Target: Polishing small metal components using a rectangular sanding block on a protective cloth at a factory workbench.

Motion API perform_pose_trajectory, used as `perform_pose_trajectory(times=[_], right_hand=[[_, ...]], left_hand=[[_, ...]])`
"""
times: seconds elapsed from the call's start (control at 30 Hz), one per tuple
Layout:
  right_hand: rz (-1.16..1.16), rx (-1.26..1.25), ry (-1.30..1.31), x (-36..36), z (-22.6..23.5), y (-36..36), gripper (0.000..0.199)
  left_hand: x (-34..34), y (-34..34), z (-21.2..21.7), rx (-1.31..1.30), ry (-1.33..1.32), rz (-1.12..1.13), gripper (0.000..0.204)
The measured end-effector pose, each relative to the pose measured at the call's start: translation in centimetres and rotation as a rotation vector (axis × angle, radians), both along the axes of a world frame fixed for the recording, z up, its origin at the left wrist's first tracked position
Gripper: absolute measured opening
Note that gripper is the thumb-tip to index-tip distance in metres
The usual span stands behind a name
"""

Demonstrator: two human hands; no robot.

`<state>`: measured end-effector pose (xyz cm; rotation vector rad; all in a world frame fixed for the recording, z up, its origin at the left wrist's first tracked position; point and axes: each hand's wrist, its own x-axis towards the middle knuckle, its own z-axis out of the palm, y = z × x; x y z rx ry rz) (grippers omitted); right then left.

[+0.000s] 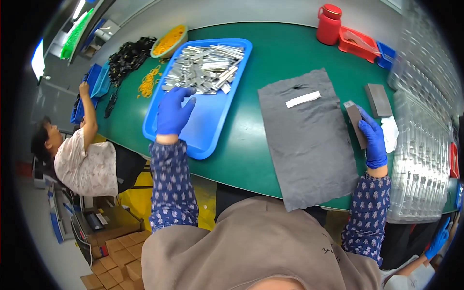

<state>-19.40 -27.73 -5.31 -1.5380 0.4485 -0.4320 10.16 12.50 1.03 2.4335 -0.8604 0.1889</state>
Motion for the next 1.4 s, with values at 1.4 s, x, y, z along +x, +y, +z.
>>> perform_pose_trajectory(times=[1.4], right_hand=[[-0.04,-0.053,0.048,0.7,0.9,1.6,0.047]], left_hand=[[-13.2,-16.1,-5.4,0.124,0.379,-0.656,0.013]])
